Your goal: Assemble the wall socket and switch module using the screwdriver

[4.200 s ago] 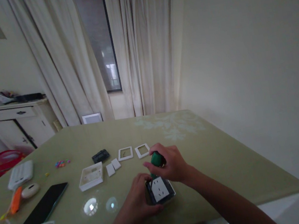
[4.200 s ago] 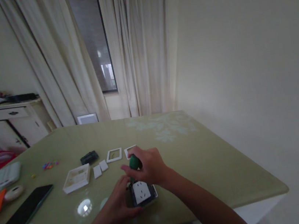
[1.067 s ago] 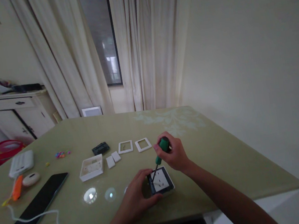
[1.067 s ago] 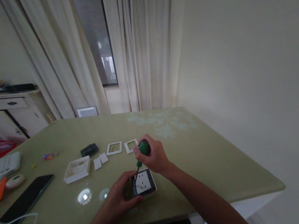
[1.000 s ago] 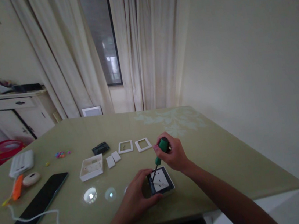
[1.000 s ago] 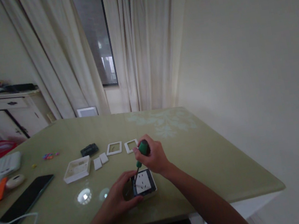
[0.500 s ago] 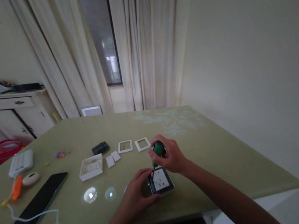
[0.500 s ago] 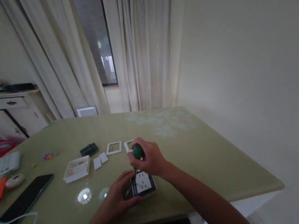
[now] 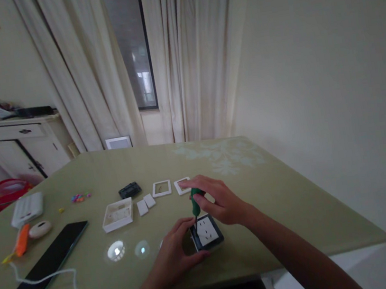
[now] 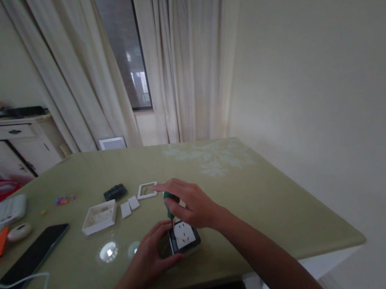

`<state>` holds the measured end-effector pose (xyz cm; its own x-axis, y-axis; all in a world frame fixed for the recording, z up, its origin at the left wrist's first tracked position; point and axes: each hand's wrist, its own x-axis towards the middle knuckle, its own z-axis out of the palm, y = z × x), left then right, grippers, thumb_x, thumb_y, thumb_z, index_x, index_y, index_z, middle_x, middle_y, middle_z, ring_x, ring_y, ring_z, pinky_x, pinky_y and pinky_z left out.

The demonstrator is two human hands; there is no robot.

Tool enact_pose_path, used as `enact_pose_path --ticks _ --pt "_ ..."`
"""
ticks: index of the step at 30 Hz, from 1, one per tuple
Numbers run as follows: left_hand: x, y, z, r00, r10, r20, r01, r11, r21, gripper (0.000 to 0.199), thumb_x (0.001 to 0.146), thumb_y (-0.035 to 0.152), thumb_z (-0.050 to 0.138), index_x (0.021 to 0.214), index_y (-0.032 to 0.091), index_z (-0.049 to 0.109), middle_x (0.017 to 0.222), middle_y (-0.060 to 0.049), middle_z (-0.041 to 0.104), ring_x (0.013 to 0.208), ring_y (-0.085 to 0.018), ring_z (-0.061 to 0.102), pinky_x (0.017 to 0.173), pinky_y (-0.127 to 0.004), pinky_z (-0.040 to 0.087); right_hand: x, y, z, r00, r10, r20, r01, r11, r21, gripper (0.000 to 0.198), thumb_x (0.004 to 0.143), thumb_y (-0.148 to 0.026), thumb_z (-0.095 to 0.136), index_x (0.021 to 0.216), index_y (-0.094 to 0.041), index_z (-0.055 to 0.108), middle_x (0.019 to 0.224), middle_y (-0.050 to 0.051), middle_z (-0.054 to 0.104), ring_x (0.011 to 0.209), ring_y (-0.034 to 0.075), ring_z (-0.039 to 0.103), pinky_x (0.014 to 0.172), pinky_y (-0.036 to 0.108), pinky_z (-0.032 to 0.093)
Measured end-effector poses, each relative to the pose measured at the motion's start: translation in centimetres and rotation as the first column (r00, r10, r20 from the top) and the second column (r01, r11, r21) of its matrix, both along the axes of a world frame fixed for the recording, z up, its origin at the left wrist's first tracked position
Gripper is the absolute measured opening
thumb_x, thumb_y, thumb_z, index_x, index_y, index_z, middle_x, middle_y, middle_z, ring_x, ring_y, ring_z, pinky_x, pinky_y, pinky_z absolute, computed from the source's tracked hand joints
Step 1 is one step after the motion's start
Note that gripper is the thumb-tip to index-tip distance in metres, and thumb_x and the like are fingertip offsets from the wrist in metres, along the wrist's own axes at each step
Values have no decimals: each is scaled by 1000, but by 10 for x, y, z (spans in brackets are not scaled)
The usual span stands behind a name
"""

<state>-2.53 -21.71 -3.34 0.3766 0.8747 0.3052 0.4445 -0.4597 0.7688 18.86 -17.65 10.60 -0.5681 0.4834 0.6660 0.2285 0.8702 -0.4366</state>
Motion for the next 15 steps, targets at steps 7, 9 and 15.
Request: enact_pose_path --ticks 7,9,15 --pt "1 -2 2 1000 -28 2 28 999 23 62 81 26 86 140 29 65 147 -10 69 137 -37 65 117 -52 54 -1 -14 7 995 8 97 -13 999 43 43 111 -30 52 153 -21 60 117 10 75 102 21 71 92 33 57" --pt "1 -3 2 999 -32 2 32 999 18 63 82 24 84 141 28 63 148 -11 68 137 -37 65 117 -53 53 -2 -16 9 991 -11 133 3 999 54 42 113 -31 48 153 -22 61 115 9 74 99 21 70 90 32 56" --pt "2 -3 4 999 -46 5 46 999 0 64 83 23 83 143 26 60 145 -12 70 134 -36 66 115 -53 54 -5 -13 12 984 -61 169 47 995 87 47 114 -41 49 154 -18 58 121 12 77 103 22 73 92 32 56"
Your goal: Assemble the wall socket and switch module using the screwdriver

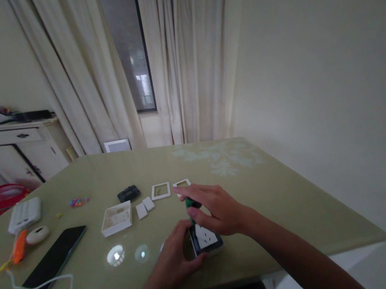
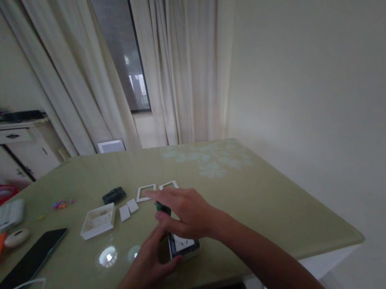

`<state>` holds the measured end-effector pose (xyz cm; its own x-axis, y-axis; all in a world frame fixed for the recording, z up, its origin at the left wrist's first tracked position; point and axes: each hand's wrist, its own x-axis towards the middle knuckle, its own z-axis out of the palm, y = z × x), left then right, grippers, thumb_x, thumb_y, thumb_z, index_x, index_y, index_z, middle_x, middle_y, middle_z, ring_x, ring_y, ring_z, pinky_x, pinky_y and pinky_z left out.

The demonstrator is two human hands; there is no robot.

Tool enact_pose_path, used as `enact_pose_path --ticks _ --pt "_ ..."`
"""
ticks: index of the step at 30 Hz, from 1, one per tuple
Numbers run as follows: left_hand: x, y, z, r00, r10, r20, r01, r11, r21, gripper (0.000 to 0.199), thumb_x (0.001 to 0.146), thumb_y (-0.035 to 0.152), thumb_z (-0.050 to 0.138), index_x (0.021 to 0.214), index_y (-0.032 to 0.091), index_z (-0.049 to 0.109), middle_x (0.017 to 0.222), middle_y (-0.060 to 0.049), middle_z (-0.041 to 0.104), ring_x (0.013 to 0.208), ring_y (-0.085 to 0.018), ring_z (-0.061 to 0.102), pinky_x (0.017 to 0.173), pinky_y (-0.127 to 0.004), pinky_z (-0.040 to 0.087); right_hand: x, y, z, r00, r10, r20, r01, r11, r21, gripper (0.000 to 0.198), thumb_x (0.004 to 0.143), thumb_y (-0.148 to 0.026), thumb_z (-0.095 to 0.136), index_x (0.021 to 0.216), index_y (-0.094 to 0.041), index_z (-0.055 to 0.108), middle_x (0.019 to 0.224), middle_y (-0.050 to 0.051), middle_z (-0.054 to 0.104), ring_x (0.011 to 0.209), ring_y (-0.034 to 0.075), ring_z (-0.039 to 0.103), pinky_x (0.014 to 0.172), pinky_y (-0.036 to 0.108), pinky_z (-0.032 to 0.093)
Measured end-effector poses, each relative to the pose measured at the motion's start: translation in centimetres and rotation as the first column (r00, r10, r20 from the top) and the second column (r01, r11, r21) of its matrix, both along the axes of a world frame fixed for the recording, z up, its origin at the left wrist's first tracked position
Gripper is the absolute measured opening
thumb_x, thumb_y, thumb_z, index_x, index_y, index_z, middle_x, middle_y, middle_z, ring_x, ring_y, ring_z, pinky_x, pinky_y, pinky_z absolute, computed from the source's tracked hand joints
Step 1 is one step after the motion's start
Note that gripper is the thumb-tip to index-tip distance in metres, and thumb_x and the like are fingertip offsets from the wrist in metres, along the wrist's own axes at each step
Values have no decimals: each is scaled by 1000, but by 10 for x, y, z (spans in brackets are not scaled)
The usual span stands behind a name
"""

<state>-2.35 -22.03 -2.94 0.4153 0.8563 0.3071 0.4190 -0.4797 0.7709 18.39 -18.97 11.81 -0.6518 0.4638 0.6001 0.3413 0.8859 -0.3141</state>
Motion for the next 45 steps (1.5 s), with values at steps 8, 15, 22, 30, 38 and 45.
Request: enact_pose_path --ticks 8,15,22,30,38,45 --pt "-1 1 -6 1000 29 -4 -29 1000 -6 68 80 24 84 145 26 62 151 -13 65 138 -38 64 117 -52 53 2 2 3 996 -78 45 74 994 75 42 113 -41 49 144 -18 67 116 12 80 102 25 76 88 34 57" --pt "-1 3 -9 999 33 11 -33 999 -11 68 80 24 84 144 28 62 148 -11 67 136 -38 65 116 -52 55 5 4 4 982 -174 70 171 984 55 41 110 -44 58 139 -18 70 118 14 82 102 26 77 91 36 57" --pt "-1 3 -5 1000 23 8 -22 1000 -21 63 80 23 84 139 28 63 143 -11 69 133 -36 67 113 -50 56 5 7 5 986 -151 76 152 988 -5 36 109 -42 61 137 -21 70 118 12 82 110 26 77 95 35 57" --pt "0 1 -2 1000 22 12 -22 999 -31 62 80 24 84 139 28 64 143 -11 69 134 -36 66 114 -49 55 4 7 3 989 -134 64 133 991 27 33 110 -42 59 131 -20 72 113 11 82 102 24 77 91 33 56" --pt "0 0 2 1000 26 6 -25 999 -45 62 81 25 83 139 27 63 142 -12 70 131 -36 68 114 -50 55 5 10 -2 994 -107 13 107 994 4 36 110 -42 60 138 -21 69 124 13 80 108 24 77 96 34 57" --pt "0 0 1 1000 22 4 -21 999 -42 61 81 25 84 139 28 64 140 -11 70 129 -35 69 113 -49 56 6 8 3 999 -39 9 40 997 -66 41 115 -42 48 142 -20 68 131 13 79 116 24 77 102 36 57"
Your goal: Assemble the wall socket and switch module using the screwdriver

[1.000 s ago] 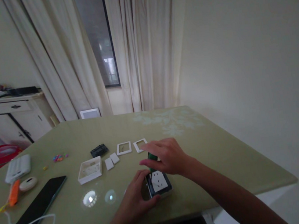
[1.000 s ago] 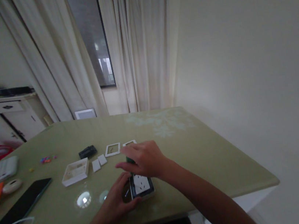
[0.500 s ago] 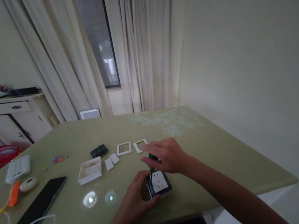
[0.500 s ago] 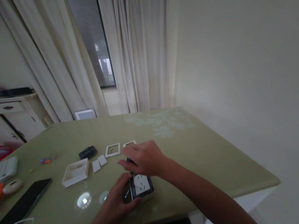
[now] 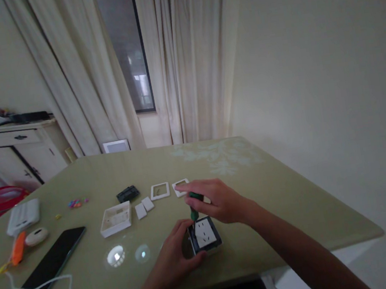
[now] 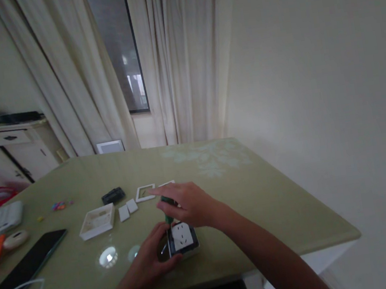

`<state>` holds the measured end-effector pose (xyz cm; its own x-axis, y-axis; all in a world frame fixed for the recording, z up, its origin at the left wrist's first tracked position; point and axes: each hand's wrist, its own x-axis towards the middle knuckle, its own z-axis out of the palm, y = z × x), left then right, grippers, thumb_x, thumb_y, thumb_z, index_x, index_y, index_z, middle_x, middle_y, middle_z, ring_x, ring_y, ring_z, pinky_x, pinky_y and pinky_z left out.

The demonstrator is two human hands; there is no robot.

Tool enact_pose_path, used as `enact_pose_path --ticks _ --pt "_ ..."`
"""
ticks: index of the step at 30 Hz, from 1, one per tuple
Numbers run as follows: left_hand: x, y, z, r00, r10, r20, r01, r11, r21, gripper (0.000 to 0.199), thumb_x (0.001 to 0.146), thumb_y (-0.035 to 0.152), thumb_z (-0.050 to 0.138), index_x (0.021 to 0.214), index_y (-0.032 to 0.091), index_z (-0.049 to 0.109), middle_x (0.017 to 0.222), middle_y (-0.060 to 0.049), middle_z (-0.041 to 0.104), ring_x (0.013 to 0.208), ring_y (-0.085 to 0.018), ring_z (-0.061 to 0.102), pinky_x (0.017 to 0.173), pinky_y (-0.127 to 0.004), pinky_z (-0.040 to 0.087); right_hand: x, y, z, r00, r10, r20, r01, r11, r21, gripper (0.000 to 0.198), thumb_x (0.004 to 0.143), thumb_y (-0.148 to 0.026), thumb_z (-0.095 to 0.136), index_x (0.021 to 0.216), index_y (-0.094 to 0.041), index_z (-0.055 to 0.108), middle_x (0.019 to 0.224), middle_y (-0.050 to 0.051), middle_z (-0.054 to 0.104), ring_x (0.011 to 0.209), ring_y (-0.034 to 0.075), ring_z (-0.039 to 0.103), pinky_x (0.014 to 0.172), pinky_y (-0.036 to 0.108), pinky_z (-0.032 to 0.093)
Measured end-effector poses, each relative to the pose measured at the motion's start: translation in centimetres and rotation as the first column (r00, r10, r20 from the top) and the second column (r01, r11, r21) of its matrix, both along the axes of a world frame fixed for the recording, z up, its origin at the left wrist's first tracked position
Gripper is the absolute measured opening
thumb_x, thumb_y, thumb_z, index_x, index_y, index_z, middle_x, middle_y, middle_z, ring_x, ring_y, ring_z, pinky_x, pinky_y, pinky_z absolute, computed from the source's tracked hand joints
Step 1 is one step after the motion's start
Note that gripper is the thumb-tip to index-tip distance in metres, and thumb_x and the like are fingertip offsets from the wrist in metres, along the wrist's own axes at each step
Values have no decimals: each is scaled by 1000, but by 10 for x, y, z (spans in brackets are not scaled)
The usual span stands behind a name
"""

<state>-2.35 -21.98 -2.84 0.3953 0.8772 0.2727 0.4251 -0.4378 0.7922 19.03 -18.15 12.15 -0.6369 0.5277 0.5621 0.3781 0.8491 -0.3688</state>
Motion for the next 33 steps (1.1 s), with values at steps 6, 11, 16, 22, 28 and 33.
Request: enact_pose_path --ticks 6,11,16,22,28,33 --pt "-2 0 -6 1000 22 7 -22 1000 0 67 81 26 84 144 28 63 149 -12 67 137 -38 65 117 -51 53 -1 -3 1 1000 22 -2 -22 998 -57 54 110 -36 58 161 -19 51 147 16 71 129 25 72 108 38 55" --pt "-2 -1 -5 1000 7 12 -7 1000 -1 64 81 23 83 142 28 63 148 -11 67 137 -37 65 117 -50 53 -5 -2 -3 984 -169 56 167 985 37 44 107 -49 65 136 -17 71 117 14 82 108 28 79 96 38 58" --pt "-1 0 -2 1000 -11 7 11 1000 -13 65 81 23 83 143 26 61 144 -12 68 133 -35 66 115 -49 53 -5 1 0 999 13 43 -12 999 -31 42 112 -31 45 150 -19 59 144 14 73 126 23 73 105 35 55" --pt "-1 0 -1 1000 -21 -1 21 1000 -19 64 83 24 82 143 26 61 144 -11 68 132 -34 66 115 -46 52 -4 2 -2 994 -95 47 95 995 -1 36 109 -31 52 139 -16 66 132 16 77 119 26 75 102 37 56" --pt "-1 0 -2 1000 -18 -8 17 1000 -17 62 82 23 82 140 26 62 143 -11 68 131 -34 67 114 -46 53 -3 1 -2 992 -120 49 119 993 21 35 109 -44 60 126 -17 73 117 15 82 109 29 78 97 38 57" --pt "-1 1 -4 1000 -5 -8 5 1000 -7 64 82 24 83 142 27 62 147 -11 66 135 -35 65 116 -47 53 -4 0 -1 994 106 -4 -106 988 -110 47 111 -26 47 158 -22 51 147 12 70 122 22 73 102 35 55"
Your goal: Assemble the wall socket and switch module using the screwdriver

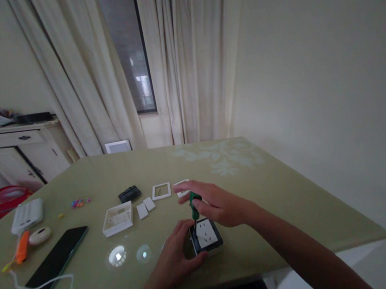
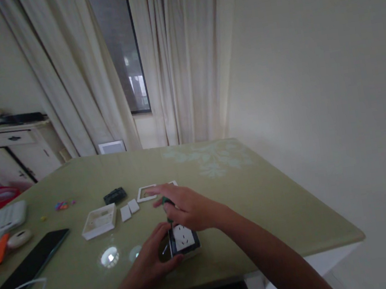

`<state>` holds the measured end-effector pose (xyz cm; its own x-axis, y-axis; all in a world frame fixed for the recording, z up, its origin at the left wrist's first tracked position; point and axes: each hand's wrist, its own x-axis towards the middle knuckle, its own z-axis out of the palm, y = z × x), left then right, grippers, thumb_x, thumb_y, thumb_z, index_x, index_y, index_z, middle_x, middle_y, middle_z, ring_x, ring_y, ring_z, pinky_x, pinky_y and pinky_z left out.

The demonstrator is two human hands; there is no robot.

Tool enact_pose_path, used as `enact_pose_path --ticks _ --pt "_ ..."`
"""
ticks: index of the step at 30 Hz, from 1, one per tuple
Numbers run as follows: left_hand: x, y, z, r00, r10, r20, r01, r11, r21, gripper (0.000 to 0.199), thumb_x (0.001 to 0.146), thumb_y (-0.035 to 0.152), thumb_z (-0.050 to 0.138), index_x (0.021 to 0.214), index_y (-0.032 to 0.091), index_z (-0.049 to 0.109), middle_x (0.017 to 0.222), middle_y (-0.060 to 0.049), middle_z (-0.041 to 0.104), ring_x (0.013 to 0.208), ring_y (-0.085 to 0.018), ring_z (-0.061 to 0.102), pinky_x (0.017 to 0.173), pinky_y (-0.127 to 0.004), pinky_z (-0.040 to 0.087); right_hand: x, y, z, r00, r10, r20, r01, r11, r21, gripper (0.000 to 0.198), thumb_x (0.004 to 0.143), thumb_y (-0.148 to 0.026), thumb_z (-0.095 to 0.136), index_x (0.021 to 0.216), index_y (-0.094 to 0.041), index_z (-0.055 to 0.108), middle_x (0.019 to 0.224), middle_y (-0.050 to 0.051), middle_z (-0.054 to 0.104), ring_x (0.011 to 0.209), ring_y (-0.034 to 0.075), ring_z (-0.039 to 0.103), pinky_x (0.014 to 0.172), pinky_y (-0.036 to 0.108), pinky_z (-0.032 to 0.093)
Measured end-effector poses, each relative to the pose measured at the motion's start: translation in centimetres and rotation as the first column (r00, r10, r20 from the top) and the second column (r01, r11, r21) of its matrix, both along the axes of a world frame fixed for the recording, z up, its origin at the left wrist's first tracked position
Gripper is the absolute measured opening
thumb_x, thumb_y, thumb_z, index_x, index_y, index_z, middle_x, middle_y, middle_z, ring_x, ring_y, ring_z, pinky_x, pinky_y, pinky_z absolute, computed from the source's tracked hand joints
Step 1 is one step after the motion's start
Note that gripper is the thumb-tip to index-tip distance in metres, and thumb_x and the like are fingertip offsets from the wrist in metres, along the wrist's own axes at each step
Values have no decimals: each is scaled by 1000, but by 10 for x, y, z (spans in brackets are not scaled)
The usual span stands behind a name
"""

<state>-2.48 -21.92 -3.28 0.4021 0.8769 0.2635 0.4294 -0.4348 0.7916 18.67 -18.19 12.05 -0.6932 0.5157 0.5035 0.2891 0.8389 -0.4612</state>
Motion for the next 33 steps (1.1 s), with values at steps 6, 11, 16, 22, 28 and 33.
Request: enact_pose_path --ticks 6,11,16,22,28,33 --pt "0 1 0 1000 -5 5 5 1000 0 63 83 26 84 142 26 62 145 -11 68 134 -35 66 115 -48 54 -2 3 -6 982 -188 26 186 980 77 47 108 -40 62 150 -17 58 138 17 75 116 27 76 100 38 56" --pt "-1 -1 -1 1000 2 4 -2 1000 -2 64 82 25 82 143 27 61 148 -12 66 135 -36 66 116 -49 54 -3 4 -5 996 -80 37 78 995 60 48 112 -34 54 158 -21 51 148 15 70 120 23 75 102 36 55" --pt "-1 0 -2 1000 1 11 -1 1000 8 65 81 24 82 143 27 62 149 -12 66 137 -36 65 117 -49 53 -1 5 -4 987 -158 23 154 980 125 43 111 -41 55 145 -17 63 136 16 75 113 25 76 97 36 57" --pt "0 -1 2 1000 -7 7 7 1000 1 64 81 23 83 142 27 63 145 -11 68 133 -34 67 115 -47 55 0 6 -1 975 -211 72 201 971 127 37 111 -46 58 130 -17 73 120 14 81 108 26 77 96 36 55" --pt "0 -2 3 1000 8 7 -8 1000 -3 66 81 24 82 144 28 62 148 -11 67 135 -36 66 116 -50 55 3 3 5 999 19 49 -17 999 -38 58 110 -25 58 166 -24 41 144 11 71 123 21 72 106 35 53" --pt "0 -1 1 1000 12 5 -12 1000 -1 63 82 26 83 142 27 64 147 -12 68 136 -37 65 117 -52 53 0 4 -5 970 -241 46 233 964 127 34 105 -47 72 124 -19 73 112 11 80 100 25 75 91 34 55"
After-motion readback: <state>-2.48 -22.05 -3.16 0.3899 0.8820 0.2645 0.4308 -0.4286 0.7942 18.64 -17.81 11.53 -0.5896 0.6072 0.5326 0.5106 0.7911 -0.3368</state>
